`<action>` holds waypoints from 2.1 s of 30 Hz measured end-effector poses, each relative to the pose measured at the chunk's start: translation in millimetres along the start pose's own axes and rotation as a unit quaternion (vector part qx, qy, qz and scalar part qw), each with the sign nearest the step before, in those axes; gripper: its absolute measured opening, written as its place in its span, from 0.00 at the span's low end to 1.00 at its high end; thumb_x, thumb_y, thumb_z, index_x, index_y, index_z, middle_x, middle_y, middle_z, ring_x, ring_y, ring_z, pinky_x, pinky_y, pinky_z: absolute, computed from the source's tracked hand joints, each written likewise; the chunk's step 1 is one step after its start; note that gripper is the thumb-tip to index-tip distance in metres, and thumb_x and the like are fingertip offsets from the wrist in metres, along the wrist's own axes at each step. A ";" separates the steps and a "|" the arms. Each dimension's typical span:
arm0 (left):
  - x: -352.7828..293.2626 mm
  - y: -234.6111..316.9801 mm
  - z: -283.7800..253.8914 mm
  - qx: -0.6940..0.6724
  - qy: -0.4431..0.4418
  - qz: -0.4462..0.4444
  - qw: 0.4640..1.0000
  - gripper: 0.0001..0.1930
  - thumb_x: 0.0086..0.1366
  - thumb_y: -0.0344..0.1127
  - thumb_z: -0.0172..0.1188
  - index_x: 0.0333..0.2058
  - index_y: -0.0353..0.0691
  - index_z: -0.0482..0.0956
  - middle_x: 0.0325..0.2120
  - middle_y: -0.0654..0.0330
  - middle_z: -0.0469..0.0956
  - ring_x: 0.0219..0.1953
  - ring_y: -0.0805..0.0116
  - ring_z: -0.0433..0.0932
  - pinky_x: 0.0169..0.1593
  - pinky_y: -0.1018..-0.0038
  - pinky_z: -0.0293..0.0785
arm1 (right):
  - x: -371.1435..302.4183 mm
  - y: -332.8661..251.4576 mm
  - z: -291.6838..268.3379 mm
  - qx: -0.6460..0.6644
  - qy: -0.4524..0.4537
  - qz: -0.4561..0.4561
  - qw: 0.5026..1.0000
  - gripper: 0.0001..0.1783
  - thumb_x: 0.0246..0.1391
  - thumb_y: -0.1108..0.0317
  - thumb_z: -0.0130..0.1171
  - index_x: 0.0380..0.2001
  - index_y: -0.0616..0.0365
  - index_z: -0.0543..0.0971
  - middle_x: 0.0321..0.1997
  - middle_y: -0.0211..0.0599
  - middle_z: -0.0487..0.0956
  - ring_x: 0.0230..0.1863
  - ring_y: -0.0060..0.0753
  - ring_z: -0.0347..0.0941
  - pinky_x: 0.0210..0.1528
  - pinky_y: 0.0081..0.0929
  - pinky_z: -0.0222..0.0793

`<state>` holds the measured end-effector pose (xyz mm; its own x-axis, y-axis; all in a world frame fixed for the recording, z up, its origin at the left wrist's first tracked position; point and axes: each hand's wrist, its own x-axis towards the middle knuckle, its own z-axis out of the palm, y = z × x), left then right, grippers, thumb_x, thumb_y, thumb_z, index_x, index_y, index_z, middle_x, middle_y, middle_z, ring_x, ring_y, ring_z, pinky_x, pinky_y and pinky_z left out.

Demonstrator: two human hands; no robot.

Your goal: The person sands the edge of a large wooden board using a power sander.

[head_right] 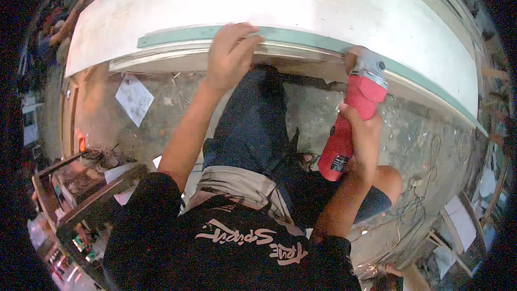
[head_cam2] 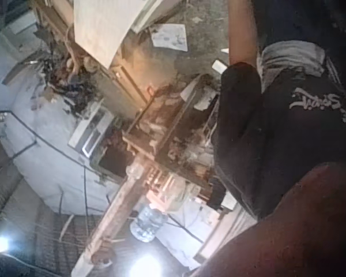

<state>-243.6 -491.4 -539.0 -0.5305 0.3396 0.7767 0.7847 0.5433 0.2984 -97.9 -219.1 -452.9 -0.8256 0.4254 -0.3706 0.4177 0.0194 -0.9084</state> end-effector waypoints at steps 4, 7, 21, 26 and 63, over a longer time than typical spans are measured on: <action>-31.5 -49.3 -59.1 0.124 0.025 -0.154 0.980 0.23 0.62 0.36 0.66 0.55 0.37 0.74 0.52 0.48 0.76 0.58 0.47 0.72 0.64 0.53 0.63 | -4.1 -5.8 -3.7 -0.003 -0.004 -0.002 1.000 0.12 0.54 0.65 0.68 0.36 0.57 0.76 0.25 0.29 0.77 0.21 0.26 0.74 0.24 0.27 0.70; -51.1 -101.8 -101.6 0.204 -0.032 -0.134 0.969 0.26 0.67 0.45 0.61 0.57 0.33 0.72 0.55 0.45 0.74 0.60 0.46 0.70 0.65 0.51 0.61 | 2.5 -5.2 6.9 -0.016 -0.049 0.003 0.999 0.13 0.53 0.65 0.68 0.37 0.57 0.77 0.26 0.29 0.78 0.23 0.24 0.74 0.25 0.27 0.71; -70.6 -136.4 -60.5 0.241 0.070 -0.026 0.968 0.21 0.73 0.45 0.42 0.44 0.39 0.82 0.41 0.53 0.82 0.45 0.51 0.79 0.50 0.57 0.69 | 9.7 0.0 23.0 -0.046 -0.059 -0.033 0.997 0.17 0.50 0.65 0.71 0.39 0.60 0.76 0.28 0.32 0.79 0.25 0.24 0.75 0.29 0.27 0.72; -74.5 -142.5 -60.0 0.217 0.095 -0.017 0.971 0.21 0.72 0.45 0.43 0.42 0.38 0.83 0.38 0.53 0.82 0.44 0.52 0.79 0.50 0.59 0.69 | 12.5 1.1 27.5 -0.067 -0.073 -0.052 0.994 0.18 0.49 0.65 0.71 0.39 0.61 0.76 0.28 0.32 0.79 0.25 0.24 0.74 0.28 0.27 0.72; -79.7 -149.3 -55.7 0.234 0.109 -0.014 0.966 0.22 0.74 0.43 0.41 0.46 0.40 0.84 0.41 0.57 0.84 0.45 0.56 0.81 0.50 0.62 0.71 | 4.1 -23.5 25.5 -0.077 -0.123 0.056 0.988 0.19 0.52 0.67 0.70 0.43 0.60 0.74 0.29 0.31 0.77 0.25 0.25 0.75 0.27 0.27 0.74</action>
<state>-300.5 -642.3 -614.6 -0.4284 0.1781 0.8859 0.5141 0.8543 0.0769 -120.8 -240.9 -438.0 -0.8301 0.2000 -0.5205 0.5490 0.1295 -0.8258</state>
